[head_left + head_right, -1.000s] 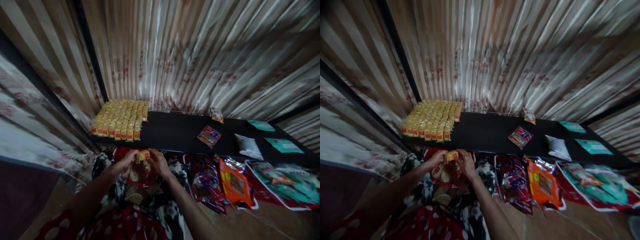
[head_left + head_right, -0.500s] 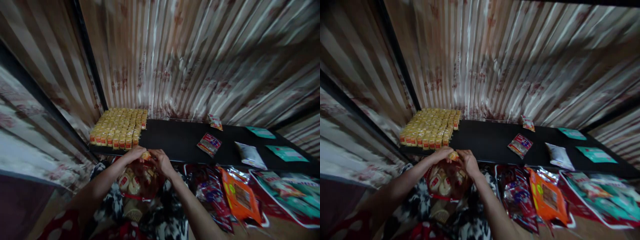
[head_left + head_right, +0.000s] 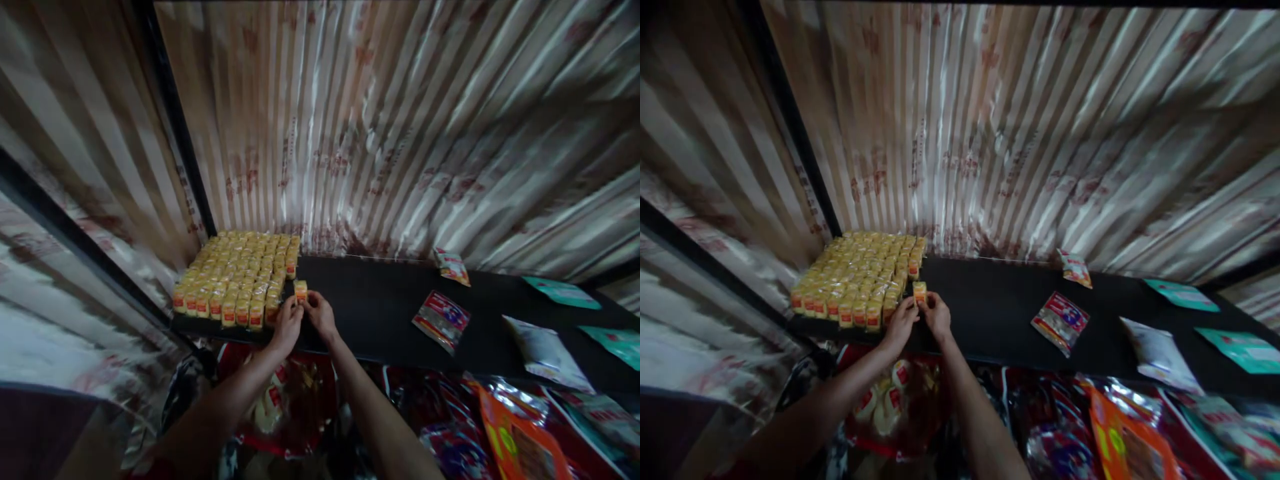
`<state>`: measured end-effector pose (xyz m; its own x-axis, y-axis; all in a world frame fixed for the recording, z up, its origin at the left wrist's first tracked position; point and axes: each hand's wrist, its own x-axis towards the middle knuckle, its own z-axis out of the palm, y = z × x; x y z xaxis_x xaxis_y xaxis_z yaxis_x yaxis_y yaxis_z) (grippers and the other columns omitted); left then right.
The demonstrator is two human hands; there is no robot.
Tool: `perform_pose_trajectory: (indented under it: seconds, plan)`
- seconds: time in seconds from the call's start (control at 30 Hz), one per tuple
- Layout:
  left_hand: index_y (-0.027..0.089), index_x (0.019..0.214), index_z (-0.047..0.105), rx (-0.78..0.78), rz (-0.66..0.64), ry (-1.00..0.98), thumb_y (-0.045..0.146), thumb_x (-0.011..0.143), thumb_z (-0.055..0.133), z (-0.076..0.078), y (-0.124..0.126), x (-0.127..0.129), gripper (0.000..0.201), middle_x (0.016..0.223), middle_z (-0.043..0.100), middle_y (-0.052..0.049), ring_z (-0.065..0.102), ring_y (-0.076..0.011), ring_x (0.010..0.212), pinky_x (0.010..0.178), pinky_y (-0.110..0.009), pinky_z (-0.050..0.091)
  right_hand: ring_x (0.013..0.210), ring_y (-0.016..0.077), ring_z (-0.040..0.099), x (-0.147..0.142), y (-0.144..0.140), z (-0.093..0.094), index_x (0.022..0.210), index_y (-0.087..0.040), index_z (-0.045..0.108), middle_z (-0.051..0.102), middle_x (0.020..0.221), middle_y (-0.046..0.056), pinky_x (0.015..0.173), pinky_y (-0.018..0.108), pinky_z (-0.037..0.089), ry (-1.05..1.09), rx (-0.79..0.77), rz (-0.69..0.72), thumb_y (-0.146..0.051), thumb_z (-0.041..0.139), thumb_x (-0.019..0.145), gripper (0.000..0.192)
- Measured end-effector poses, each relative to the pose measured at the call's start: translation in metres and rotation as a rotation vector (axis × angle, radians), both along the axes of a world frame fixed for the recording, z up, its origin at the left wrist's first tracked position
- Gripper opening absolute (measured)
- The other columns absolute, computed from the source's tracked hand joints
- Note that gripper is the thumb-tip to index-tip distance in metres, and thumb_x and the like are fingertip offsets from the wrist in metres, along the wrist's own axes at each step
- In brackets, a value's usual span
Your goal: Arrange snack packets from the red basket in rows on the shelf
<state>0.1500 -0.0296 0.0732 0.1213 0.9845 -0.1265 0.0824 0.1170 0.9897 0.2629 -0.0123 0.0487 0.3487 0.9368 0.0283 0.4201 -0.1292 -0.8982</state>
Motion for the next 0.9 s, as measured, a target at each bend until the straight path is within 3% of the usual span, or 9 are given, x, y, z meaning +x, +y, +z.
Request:
perform_pose_trajectory:
  seconds: [0.13,0.3,0.47,0.6,0.77,0.9]
  plan:
    - [0.014,0.119,0.053,0.035,0.000,0.139,0.022,0.085,0.044,-0.009,0.016,0.011,0.036,0.127,0.056,-0.013,0.051,-0.0204,0.119,0.104,-0.036,0.036,0.074,0.0161,0.063,-0.005,0.028,-0.003,0.093,-0.021,0.064,0.069,0.083,0.002,0.069,0.027,0.048,-0.060,-0.034,-0.066,-0.034,0.058,0.074,0.024]
    - [0.013,0.127,0.048,-0.026,0.027,0.154,0.030,0.088,0.040,-0.016,0.035,0.021,0.043,0.135,0.050,-0.013,0.043,-0.0207,0.127,0.106,-0.033,0.033,0.079,0.0164,0.064,-0.008,0.052,-0.004,0.098,-0.022,0.064,0.069,0.091,0.004,0.069,0.025,0.047,-0.169,-0.034,-0.093,-0.034,0.056,0.077,0.025]
    - [0.007,0.133,0.041,-0.036,0.080,0.157,0.028,0.089,0.036,-0.022,0.046,0.026,0.049,0.142,0.041,-0.016,0.038,-0.0209,0.131,0.110,-0.031,0.027,0.086,0.0153,0.062,-0.012,0.067,-0.003,0.106,-0.020,0.062,0.067,0.098,0.004,0.074,0.023,0.046,-0.283,-0.099,-0.039,-0.034,0.052,0.081,0.030]
    - [0.009,0.135,0.040,-0.023,0.110,0.107,0.029,0.089,0.036,-0.030,0.052,0.028,0.050,0.143,0.040,-0.013,0.036,-0.0194,0.133,0.111,-0.030,0.026,0.091,0.0178,0.060,-0.013,0.074,-0.006,0.108,-0.018,0.062,0.066,0.100,0.007,0.080,0.026,0.045,-0.320,-0.066,-0.013,-0.032,0.051,0.081,0.033]
    - [0.010,0.136,0.039,-0.029,0.132,0.039,0.030,0.089,0.038,-0.034,0.052,0.029,0.051,0.143,0.040,-0.012,0.035,-0.0180,0.133,0.112,-0.029,0.024,0.097,0.0191,0.060,-0.013,0.075,-0.017,0.117,-0.012,0.057,0.064,0.108,0.011,0.087,0.029,0.045,-0.176,0.060,-0.048,-0.031,0.052,0.078,0.044]
    - [0.011,0.135,0.039,-0.030,0.127,-0.007,0.029,0.089,0.038,-0.035,0.050,0.031,0.050,0.144,0.038,-0.011,0.033,-0.0172,0.134,0.112,-0.027,0.023,0.095,0.0192,0.060,-0.013,0.075,-0.020,0.109,-0.012,0.060,0.064,0.106,0.011,0.086,0.029,0.046,-0.109,0.129,-0.069,-0.033,0.050,0.077,0.040]
